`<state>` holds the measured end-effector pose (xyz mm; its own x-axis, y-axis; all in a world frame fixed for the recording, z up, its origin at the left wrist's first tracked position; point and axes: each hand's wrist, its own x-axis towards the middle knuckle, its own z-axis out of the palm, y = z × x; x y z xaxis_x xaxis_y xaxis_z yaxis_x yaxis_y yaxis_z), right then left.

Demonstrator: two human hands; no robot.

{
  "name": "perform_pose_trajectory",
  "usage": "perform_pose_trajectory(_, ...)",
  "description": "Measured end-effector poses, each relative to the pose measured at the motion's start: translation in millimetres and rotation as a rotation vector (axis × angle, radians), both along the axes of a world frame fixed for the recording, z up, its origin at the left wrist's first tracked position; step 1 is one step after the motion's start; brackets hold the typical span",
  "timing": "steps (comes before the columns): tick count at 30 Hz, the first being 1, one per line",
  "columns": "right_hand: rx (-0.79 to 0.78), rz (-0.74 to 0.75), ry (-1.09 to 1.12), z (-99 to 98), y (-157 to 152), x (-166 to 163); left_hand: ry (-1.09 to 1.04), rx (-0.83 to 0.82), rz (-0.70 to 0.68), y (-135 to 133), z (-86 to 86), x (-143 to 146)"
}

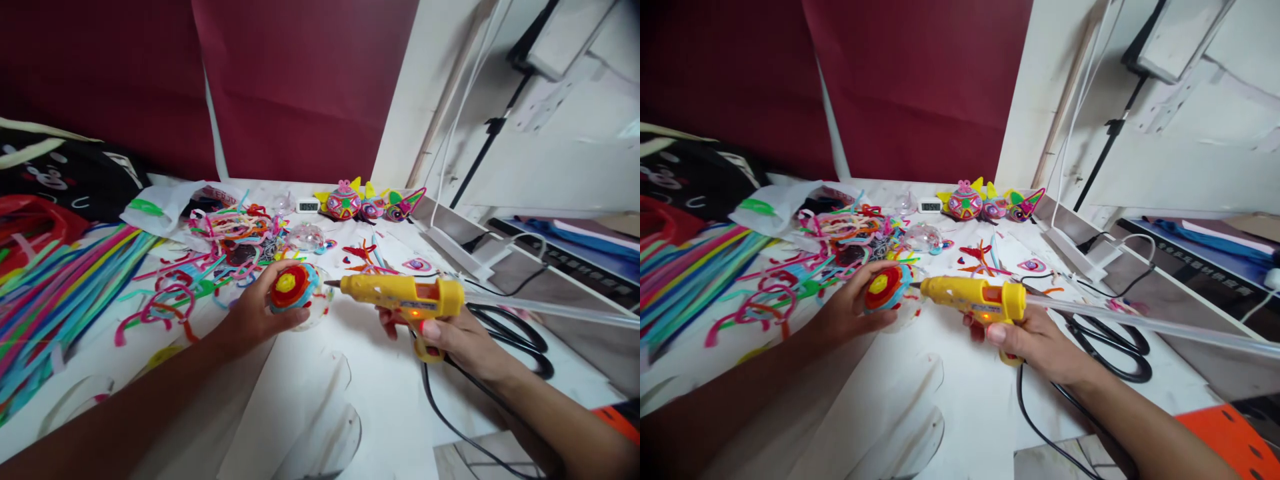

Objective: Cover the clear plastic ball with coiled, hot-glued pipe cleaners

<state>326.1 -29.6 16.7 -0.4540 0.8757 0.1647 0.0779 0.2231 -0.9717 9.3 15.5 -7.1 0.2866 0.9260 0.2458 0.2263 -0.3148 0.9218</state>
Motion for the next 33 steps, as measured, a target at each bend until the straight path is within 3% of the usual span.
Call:
perform_pose_trajectory(10,-0.082,0.072,-0.206,9.4,-3,-4,0.052,0.024,-0.025,-5,4.3,1)
perform_pose_trajectory(16,-0.123,0.087,-0.137,8.1,-4,-6,0.052,0.015,0.033,-13,9.0,7)
perform_pose_trajectory(33,-0.108,0.127,-0.067,6.6,-3,-7,0.11,0.058,0.006,-10,4.7,4)
